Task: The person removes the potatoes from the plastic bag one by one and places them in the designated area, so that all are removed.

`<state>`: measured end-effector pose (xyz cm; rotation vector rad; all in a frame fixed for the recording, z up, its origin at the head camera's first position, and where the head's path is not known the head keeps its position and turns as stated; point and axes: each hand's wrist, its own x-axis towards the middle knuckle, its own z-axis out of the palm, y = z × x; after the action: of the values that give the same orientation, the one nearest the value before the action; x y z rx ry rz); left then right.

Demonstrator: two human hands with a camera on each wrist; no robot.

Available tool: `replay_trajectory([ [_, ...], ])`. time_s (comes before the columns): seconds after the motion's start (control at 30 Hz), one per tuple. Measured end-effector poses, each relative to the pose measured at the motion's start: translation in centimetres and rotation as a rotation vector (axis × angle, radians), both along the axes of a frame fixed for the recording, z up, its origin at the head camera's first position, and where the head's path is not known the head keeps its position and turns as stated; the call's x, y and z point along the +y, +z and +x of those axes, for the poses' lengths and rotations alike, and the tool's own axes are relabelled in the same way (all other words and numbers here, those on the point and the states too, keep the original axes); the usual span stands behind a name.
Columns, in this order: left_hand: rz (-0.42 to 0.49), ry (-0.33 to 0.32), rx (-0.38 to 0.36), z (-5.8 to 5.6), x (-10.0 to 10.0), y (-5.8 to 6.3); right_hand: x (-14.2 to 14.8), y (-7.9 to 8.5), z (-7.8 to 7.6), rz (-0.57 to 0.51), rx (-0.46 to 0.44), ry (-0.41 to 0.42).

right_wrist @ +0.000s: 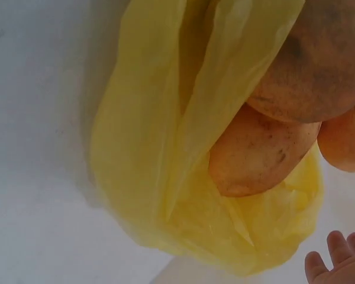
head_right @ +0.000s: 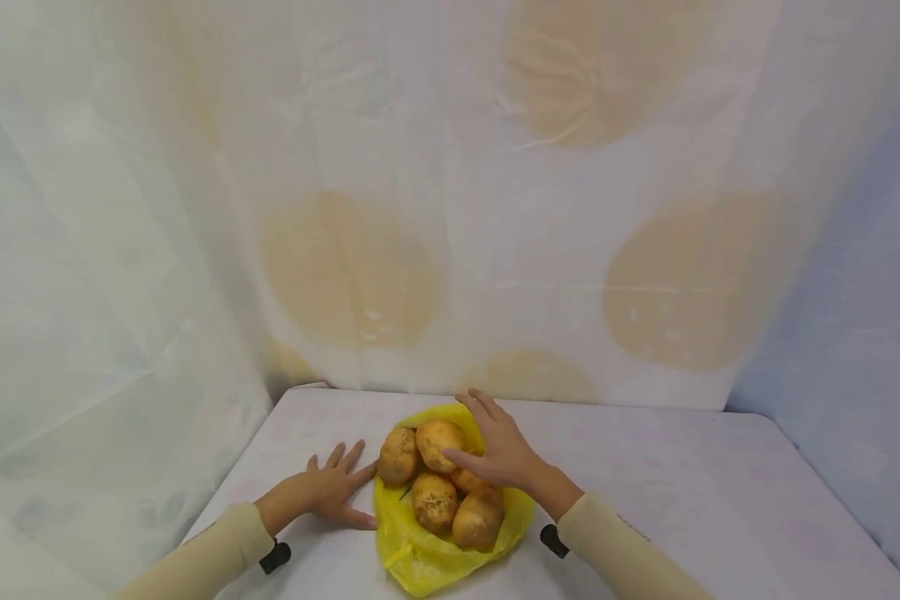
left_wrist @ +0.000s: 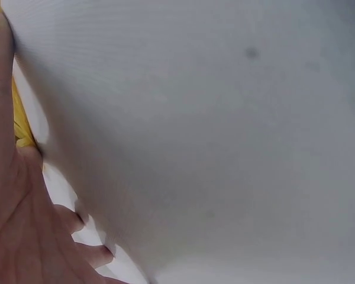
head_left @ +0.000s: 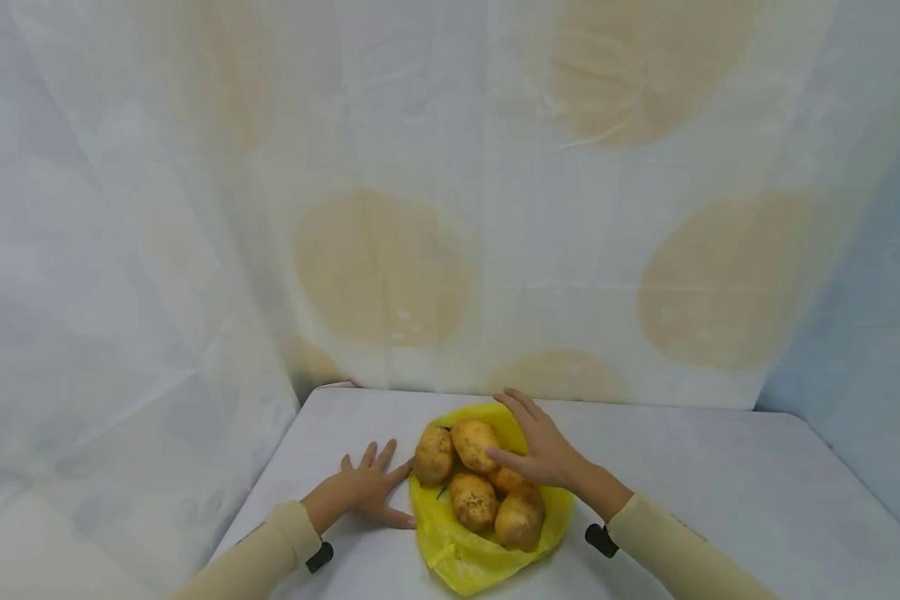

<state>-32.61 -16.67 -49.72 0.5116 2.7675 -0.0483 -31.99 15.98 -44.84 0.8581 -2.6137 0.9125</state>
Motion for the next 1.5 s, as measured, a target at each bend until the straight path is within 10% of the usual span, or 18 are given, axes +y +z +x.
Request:
replay_trajectory([
  [0.33,0.000,0.001,-0.010,0.0,0.1,0.1,-0.6,-0.5,-0.1,-0.097,-0.183,0.009],
  [1.5,-0.001,0.027,-0.031,0.4,0.1,-0.3,-3.4,-3.7,-0.6,-0.157,-0.278,0.155],
])
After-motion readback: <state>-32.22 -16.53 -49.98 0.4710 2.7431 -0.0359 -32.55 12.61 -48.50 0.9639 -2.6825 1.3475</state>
